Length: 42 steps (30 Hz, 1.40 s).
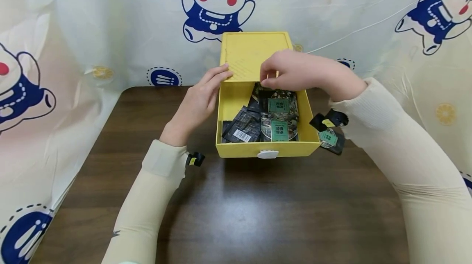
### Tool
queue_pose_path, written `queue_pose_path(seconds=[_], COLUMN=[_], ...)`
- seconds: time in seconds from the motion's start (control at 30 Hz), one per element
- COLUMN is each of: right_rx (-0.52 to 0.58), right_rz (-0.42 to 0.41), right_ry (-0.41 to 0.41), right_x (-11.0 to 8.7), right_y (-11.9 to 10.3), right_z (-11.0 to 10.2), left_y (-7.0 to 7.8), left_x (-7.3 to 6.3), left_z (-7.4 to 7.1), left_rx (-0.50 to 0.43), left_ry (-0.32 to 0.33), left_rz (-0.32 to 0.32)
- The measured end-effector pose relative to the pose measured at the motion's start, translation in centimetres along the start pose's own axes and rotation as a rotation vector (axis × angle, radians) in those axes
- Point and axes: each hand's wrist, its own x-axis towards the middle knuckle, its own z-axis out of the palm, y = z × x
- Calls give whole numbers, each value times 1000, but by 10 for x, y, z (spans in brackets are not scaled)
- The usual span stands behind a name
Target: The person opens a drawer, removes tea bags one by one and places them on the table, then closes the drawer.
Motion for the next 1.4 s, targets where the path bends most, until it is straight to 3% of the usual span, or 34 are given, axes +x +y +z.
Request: queue_pose_path(seconds=[0.23,0.47,0.73,1.0,1.4], right_rx=[-59,-41,-25,-67,-59], right_rz=[20,7,37,94,38], right_ry=[-169,-304,-437,-498,-492], right_x=[17,19,24,27,31], right_y=[-15,-15,-18,-25,-20], right_z=[12,25,26,29,31], left_y=[0,-1,-2,-2,-2], left_x=[0,0,-1,-1,-1], left_z=[-1,0,0,0,0], left_rx=[-7,0,1,3,-12], left_ry=[9,7,13,21,5], left_rz=[-3,2,17,25,11])
